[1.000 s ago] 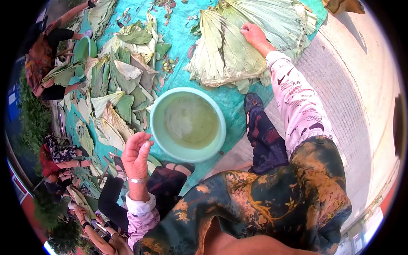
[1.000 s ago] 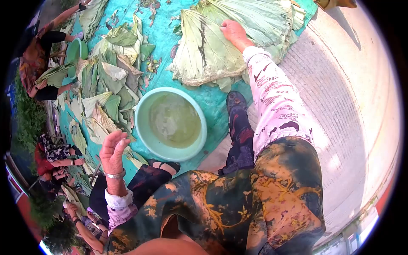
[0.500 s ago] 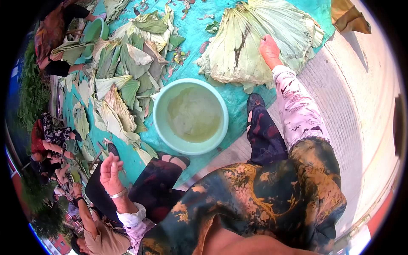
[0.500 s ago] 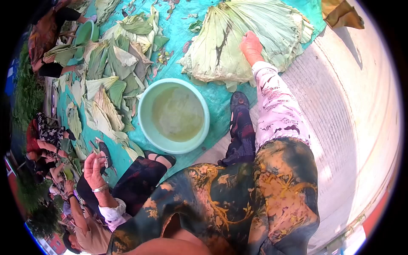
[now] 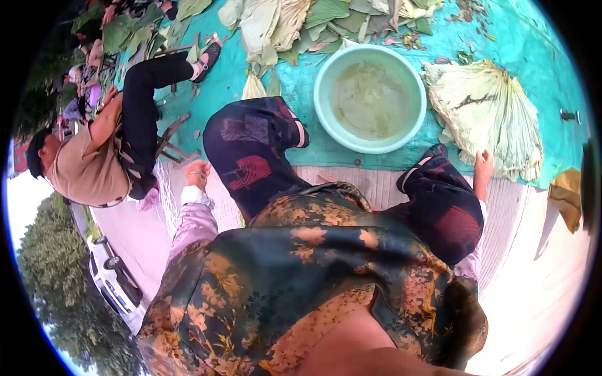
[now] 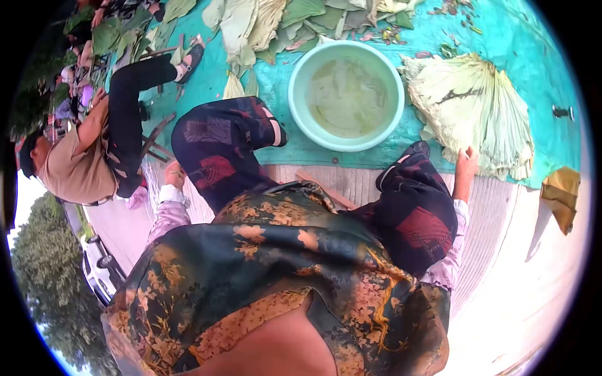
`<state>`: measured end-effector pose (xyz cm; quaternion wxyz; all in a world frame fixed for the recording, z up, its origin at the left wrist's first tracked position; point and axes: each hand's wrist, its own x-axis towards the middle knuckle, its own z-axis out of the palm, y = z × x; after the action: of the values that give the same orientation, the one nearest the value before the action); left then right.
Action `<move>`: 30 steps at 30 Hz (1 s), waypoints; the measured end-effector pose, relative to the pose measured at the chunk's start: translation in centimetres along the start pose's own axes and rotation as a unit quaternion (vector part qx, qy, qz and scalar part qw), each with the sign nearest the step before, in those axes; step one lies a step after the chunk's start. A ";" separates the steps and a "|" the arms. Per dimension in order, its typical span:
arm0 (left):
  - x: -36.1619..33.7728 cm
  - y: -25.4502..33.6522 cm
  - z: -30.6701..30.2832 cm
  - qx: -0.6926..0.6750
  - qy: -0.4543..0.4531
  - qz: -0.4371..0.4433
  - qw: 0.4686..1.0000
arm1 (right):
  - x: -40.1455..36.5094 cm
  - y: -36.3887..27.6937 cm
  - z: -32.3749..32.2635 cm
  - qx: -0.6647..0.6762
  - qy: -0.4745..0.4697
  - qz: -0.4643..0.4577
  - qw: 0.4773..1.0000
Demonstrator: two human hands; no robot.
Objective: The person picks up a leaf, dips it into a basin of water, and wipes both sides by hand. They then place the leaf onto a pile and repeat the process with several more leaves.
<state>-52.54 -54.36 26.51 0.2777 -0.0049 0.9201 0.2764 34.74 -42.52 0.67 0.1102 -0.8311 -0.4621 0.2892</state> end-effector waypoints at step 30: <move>1.4 -6.4 29.8 0.370 -0.109 0.322 0.865 | -5.4 -37.0 -3.4 0.034 -0.281 -0.207 0.936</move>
<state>-37.51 -44.38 1.93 0.2536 0.4246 0.8691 -0.0113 8.44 -26.39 22.15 0.0615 -0.5975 -0.6263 0.4969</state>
